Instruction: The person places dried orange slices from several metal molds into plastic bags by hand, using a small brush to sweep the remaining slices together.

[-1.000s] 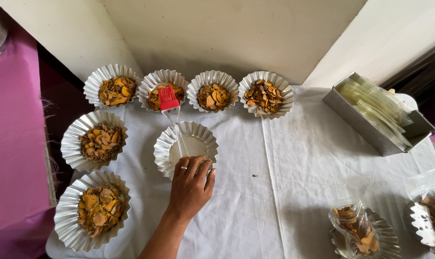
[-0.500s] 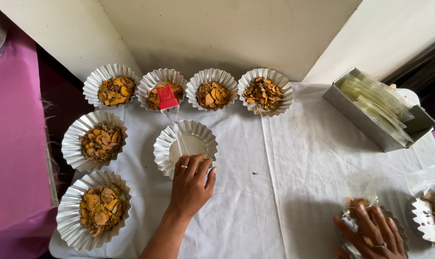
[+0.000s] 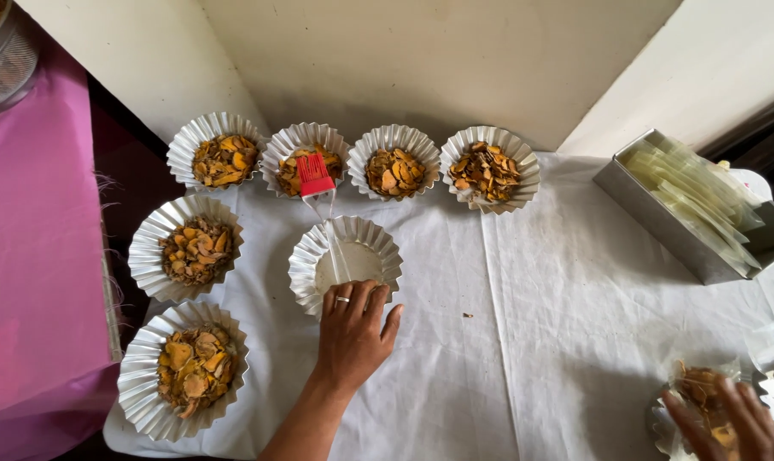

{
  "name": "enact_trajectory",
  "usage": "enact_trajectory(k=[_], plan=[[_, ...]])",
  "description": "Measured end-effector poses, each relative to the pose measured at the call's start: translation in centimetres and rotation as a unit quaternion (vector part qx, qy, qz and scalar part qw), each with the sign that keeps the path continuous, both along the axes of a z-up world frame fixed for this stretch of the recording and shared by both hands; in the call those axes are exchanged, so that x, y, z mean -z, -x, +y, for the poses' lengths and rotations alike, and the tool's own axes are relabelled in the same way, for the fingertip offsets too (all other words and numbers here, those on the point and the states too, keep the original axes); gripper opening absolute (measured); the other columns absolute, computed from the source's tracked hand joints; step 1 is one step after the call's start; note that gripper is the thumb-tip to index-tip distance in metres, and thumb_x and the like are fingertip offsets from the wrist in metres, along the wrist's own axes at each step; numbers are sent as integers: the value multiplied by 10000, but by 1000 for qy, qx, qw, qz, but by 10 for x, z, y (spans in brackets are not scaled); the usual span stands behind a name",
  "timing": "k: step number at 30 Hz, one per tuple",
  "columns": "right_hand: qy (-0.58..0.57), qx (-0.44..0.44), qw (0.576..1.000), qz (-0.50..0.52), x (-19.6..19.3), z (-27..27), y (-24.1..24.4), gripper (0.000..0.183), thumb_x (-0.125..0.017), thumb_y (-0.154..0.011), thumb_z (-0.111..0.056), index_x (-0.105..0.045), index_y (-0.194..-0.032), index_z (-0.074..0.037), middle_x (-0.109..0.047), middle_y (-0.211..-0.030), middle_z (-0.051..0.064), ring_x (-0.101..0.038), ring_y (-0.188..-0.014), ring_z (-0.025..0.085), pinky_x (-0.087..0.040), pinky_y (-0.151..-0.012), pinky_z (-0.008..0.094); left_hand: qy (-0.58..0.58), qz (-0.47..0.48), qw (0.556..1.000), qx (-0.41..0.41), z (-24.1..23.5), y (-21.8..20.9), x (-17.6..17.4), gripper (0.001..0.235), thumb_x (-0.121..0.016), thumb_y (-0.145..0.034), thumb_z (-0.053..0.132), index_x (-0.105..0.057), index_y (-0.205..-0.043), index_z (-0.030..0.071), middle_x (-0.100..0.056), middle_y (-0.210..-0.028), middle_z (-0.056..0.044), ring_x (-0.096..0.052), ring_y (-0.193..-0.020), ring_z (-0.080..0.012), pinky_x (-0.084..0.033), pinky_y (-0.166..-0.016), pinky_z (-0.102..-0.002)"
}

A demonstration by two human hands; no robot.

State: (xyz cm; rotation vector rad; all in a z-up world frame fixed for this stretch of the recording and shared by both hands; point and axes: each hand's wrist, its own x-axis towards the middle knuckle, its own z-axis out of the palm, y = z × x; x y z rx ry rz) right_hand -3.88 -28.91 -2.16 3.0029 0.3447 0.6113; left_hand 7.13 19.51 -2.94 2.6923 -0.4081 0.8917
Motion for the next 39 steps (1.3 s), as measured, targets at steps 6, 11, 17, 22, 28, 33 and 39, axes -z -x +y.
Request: enact_trajectory(k=[6,11,17,22,28,33,39], plan=[[-336,-122,929,-99,-88,179,-54,420,-686,-881,-170,-623,-1248,24,-482,-1525,319,-517,-1456,436,-437,-1258,524,-44,-17,999,-14,0,0,5,146,-668,-922,137,-640,-1064,116,-638,-993,-29,-557,-874,-254,-433,-812,-418],[-296,-281,912,28,-118,240,-103,395,-719,-888,-161,-652,-1270,-88,-578,-1389,157,-563,-1357,334,-462,-1161,510,-43,-20,999,1,0,2,5,83,-632,-943,58,-646,-1014,97,-627,-903,-44,-580,-834,-262,-452,-801,-401],[-294,-278,910,93,-151,260,-157,333,-678,-922,-160,-673,-1240,-60,-702,-1201,112,-688,-1107,250,-537,-972,392,-39,-34,999,12,-7,-3,2,37,-633,-989,89,-643,-1006,58,-598,-840,-72,-562,-809,-262,-471,-828,-402],[-302,-254,906,155,-163,277,-208,321,-631,-964,-218,-654,-1272,-130,-729,-1155,76,-730,-959,258,-525,-791,391,-34,-70,997,25,-11,-3,-22,154,-636,-1029,84,-619,-884,36,-564,-762,-72,-525,-715,-241,-477,-758,-390],[-296,-233,914,152,-146,264,-263,325,-625,-979,-241,-687,-1251,-76,-743,-1174,106,-730,-1008,267,-540,-828,393,39,50,997,37,0,-10,-39,471,-524,-1057,484,-651,-1165,44,-686,-1042,-111,-602,-920,-274,-453,-879,-426],[-271,-52,936,219,-139,245,-278,304,-592,-973,-277,-704,-1222,-144,-779,-1064,57,-723,-1008,241,-511,-851,396,15,98,980,-171,23,-42,-31,239,-608,-1010,326,-632,-981,91,-674,-948,-103,-629,-860,-294,-500,-695,-428],[-220,-4,943,249,-123,225,-286,199,-569,-955,-248,-726,-1075,-227,-780,-1036,-35,-731,-865,222,-509,-763,393,-12,75,948,-309,45,-67,-29,545,-556,-1009,610,-636,-924,78,-656,-910,-121,-630,-838,-310,-495,-679,-440]])
